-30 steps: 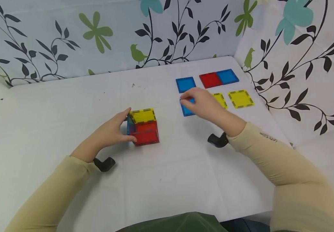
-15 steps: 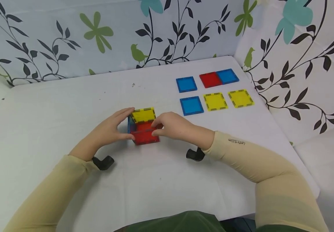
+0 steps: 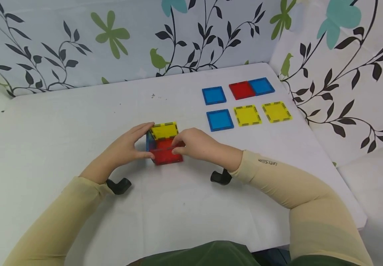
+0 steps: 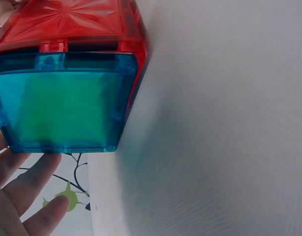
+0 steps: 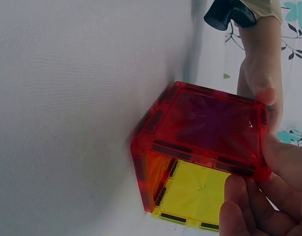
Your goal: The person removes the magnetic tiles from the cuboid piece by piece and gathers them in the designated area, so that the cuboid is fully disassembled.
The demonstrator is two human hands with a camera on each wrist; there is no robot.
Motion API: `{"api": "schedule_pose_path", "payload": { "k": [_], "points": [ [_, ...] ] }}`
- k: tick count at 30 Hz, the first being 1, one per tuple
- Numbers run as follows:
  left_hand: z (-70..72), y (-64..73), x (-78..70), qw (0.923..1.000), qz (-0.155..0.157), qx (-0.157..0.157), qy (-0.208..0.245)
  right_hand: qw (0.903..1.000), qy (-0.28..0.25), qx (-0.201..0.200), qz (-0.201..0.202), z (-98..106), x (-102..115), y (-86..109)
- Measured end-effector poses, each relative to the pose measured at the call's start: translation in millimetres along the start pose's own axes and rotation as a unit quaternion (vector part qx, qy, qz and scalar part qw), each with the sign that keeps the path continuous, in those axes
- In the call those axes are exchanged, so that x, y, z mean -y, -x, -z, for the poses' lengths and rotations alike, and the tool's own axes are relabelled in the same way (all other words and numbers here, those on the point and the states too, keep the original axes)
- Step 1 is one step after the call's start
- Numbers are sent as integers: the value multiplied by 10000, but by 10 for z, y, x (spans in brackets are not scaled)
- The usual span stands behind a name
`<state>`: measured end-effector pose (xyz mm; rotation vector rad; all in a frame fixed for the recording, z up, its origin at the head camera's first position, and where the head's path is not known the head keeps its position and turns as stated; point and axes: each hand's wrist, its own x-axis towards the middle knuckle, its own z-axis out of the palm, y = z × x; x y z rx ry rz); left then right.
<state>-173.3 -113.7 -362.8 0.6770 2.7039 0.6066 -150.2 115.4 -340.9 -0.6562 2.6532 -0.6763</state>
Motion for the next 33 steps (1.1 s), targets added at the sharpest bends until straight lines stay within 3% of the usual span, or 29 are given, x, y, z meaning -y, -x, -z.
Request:
{"api": "schedule_pose_path", "payload": {
  "k": [14, 21, 27, 33],
  "points": [
    [-16, -3, 53, 10000, -70, -2, 57, 9999, -43, -99, -132, -23, -39, 46],
    [-41, -16, 67, 10000, -76, -11, 39, 9964, -348, -606, -483, -32, -248, 196],
    [-48, -15, 51, 9999, -26, -13, 128, 9790, -1280, -948, -1272, -28, -529, 411],
    [-46, -16, 52, 10000, 14, -16, 90, 9544, -1880, -740, -2199, 22, -818, 625]
  ]
}}
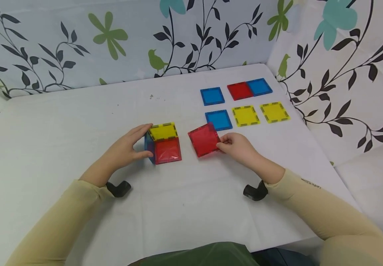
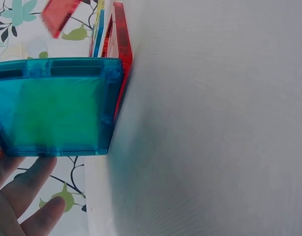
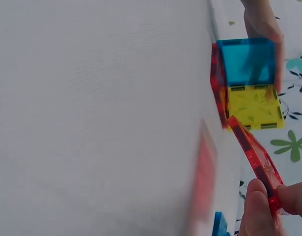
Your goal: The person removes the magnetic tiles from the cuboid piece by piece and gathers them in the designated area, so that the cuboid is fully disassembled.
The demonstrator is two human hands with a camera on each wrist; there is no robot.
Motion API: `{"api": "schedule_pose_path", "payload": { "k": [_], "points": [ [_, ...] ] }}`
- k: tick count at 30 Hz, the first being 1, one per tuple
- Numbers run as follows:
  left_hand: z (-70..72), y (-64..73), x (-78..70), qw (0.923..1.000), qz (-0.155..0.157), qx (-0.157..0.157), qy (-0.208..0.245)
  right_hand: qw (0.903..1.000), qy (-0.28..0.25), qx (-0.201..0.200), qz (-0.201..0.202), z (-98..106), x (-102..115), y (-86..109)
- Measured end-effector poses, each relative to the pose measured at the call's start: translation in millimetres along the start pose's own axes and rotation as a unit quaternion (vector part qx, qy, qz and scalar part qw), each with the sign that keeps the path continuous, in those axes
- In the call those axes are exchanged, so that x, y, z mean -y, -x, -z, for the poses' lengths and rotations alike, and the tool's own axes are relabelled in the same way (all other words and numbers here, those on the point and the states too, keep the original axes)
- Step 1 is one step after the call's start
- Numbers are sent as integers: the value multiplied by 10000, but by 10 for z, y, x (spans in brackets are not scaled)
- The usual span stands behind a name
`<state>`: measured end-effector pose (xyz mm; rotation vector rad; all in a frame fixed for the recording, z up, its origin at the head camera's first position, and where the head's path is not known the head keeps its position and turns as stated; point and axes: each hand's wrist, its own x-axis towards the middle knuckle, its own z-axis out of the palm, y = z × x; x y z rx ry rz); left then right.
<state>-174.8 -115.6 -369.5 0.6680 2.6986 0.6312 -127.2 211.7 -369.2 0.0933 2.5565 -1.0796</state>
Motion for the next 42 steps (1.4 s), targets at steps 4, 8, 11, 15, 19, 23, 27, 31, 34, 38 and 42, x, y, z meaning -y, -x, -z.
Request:
{"api": "schedule_pose_path", "payload": {
  "k": [4, 8, 11, 15, 19, 23, 27, 31, 34, 38, 42],
  "points": [
    [-4, -4, -5, 10000, 26, 8, -33, 9985, -128, 243, -475, 68, -192, 39],
    [-8, -8, -11, 10000, 20, 3, -48, 9958, -314, 432, -745, 93, -324, 64],
    [-12, -9, -12, 10000, 13, -11, -47, 9938, -466, 527, -866, 104, -378, 69],
    [-19, -10, -4, 10000, 27, -30, -48, 9909, -631, 610, -1016, 123, -409, 62],
    [-27, -11, 3, 10000, 42, -53, -31, 9895, -661, 589, -1139, 139, -441, 43],
    [-31, -10, 7, 10000, 66, -48, -15, 9922, -338, 469, -1108, 145, -477, 11],
    [-34, -14, 5, 9999, 99, -26, 17, 9939, 264, 393, -996, 147, -490, -9],
    [-35, -15, -3, 9999, 86, -24, 52, 9919, 692, 436, -976, 166, -492, -7],
    [-38, -13, 0, 9999, 60, -55, 68, 9900, 896, 484, -975, 182, -489, -14],
    [-47, -13, 11, 9999, 46, -88, 90, 9882, 1071, 523, -963, 190, -496, -32],
    [-51, -15, 12, 9999, 56, -110, 87, 9878, 1118, 525, -946, 190, -508, -46]
  ]
}}
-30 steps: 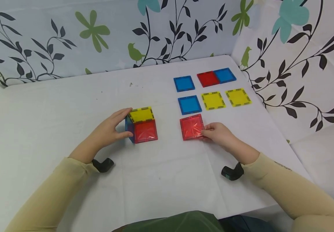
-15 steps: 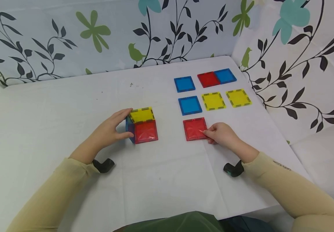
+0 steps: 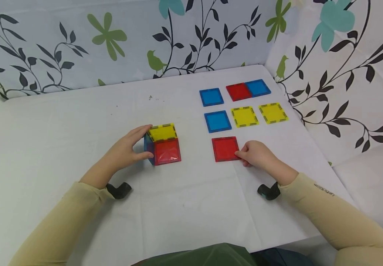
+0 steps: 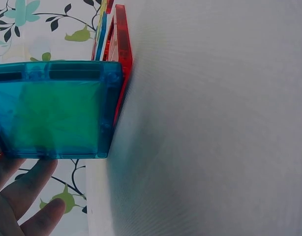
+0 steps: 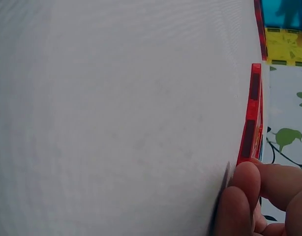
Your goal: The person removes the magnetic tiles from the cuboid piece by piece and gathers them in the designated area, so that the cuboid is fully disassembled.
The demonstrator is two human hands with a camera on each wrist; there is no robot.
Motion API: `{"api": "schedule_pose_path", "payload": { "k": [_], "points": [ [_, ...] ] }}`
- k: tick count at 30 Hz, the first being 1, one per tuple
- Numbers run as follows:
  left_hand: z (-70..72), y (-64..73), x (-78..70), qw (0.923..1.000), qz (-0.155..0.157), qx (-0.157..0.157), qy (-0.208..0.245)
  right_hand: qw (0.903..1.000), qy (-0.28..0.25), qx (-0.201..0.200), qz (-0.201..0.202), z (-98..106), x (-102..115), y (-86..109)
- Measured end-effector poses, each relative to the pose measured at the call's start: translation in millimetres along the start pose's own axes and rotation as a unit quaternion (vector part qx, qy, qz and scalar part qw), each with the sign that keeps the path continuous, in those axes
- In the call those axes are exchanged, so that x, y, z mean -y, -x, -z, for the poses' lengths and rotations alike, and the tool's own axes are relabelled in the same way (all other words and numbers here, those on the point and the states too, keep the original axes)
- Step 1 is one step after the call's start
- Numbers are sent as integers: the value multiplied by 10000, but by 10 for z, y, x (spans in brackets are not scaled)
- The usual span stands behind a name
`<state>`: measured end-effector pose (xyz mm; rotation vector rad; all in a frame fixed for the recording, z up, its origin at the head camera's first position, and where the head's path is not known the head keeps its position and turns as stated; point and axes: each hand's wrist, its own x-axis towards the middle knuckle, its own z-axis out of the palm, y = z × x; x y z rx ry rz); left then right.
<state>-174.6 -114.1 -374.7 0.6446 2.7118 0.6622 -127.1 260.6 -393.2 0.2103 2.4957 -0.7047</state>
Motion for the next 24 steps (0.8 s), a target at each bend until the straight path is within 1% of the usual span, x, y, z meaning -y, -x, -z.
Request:
{"api": "schedule_pose_path", "payload": {
  "k": [3, 6, 9, 12, 13, 16, 18, 20, 24],
  "points": [
    [-6, -1, -17, 10000, -7, -14, 6, 9999, 90, -48, 57, 8, 2, 13],
    [-9, 2, -25, 10000, 19, -17, 35, 9979, 507, -275, 278, 33, 77, 42],
    [-13, 3, -17, 9999, 100, -14, 64, 9895, 1179, -573, 607, 53, 273, 73],
    [-7, 2, -7, 9998, 183, -35, 72, 9793, 1579, -767, 1012, 55, 566, 81],
    [-7, -1, -5, 9998, 178, -28, 71, 9769, 1605, -809, 1158, 51, 670, 79],
    [-10, -8, -10, 9999, 148, -34, 63, 9735, 1468, -904, 1504, 30, 963, 59],
    [-12, -11, -15, 9999, 127, -29, 80, 9732, 1330, -888, 1653, 9, 1142, 27],
    [-13, -12, -21, 9999, 116, -24, 103, 9739, 1197, -829, 1739, -13, 1309, -32],
    [-9, -6, -19, 9998, 124, -26, 121, 9753, 838, -567, 1965, -52, 1606, -198]
  ]
}}
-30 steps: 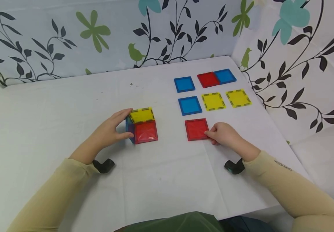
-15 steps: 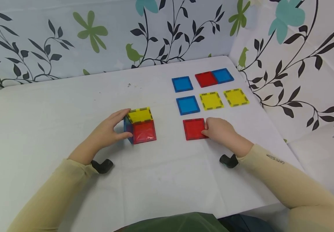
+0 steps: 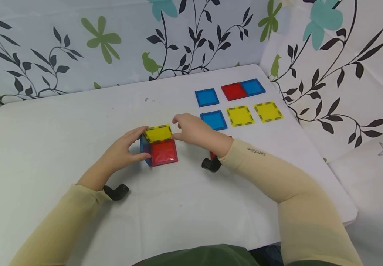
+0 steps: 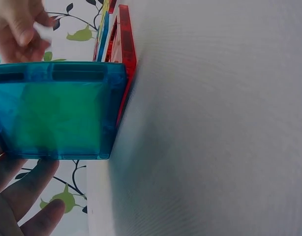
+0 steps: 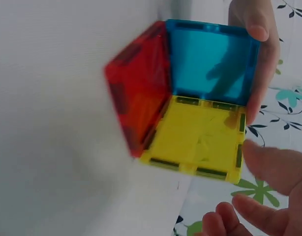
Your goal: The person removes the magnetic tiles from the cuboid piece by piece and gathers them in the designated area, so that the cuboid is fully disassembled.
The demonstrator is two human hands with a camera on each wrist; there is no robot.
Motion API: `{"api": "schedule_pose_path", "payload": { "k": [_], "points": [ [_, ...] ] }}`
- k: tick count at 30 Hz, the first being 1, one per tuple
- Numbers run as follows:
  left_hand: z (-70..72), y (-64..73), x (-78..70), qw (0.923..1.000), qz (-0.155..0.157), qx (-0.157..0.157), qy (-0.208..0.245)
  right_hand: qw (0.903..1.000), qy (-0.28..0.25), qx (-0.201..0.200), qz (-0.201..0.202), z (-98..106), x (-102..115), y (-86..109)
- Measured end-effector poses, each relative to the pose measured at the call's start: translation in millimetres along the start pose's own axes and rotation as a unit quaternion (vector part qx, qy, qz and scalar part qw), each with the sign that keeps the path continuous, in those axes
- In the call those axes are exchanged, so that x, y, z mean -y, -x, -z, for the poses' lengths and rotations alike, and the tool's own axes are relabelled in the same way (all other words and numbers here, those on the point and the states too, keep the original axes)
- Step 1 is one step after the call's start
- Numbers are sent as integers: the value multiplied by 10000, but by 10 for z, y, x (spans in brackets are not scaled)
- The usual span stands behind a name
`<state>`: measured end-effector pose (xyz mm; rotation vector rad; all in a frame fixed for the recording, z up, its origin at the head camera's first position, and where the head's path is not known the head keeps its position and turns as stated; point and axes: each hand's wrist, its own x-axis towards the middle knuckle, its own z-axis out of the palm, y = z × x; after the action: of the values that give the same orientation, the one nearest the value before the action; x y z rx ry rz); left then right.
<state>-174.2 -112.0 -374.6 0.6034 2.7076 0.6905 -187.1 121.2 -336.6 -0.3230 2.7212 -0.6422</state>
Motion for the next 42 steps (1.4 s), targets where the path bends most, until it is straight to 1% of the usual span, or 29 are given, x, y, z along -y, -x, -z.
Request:
{"api": "schedule_pose_path", "payload": {
  "k": [2, 3, 5, 7, 9, 11, 15, 19, 21, 25, 29, 33, 37, 42],
  "points": [
    [-6, 8, 14, 10000, 3, -9, 1, 9997, -195, 76, 113, -19, 87, -123],
    [-12, 11, 22, 10000, 10, -18, 9, 9996, -198, 111, 190, -29, 123, -175],
    [-27, 16, 34, 10000, -17, -34, 60, 9994, -84, 133, 324, -52, 180, -260],
    [-44, 19, 41, 9999, -28, -51, 129, 9990, 187, 94, 398, -73, 217, -312],
    [-60, 18, 41, 9998, -42, -75, 178, 9981, 437, 20, 434, -89, 236, -337],
    [-70, 14, 37, 9997, -66, -89, 199, 9978, 518, -47, 408, -99, 242, -340],
    [-78, 1, 22, 9998, 8, -86, 194, 9978, 509, -165, 381, -126, 228, -326],
    [-70, -20, 10, 9996, 200, 7, 218, 9980, 425, -298, 366, -156, 202, -318],
    [-64, -25, 3, 9993, 289, 47, 222, 9980, 401, -350, 341, -164, 191, -318],
    [-62, -33, -5, 9991, 368, 64, 178, 9983, 323, -396, 290, -160, 173, -315],
    [-64, -41, -27, 9990, 415, 97, 130, 9983, 257, -483, 217, -147, 142, -315],
    [-73, -50, -36, 9991, 377, 109, 144, 9982, 170, -555, 164, -153, 108, -331],
    [-77, -44, -37, 9995, 228, 13, 239, 9979, -86, -639, -47, -155, 59, -354],
    [-70, -32, -45, 9994, 226, -33, 278, 9955, -462, -702, -444, -132, -37, -386]
  ]
}}
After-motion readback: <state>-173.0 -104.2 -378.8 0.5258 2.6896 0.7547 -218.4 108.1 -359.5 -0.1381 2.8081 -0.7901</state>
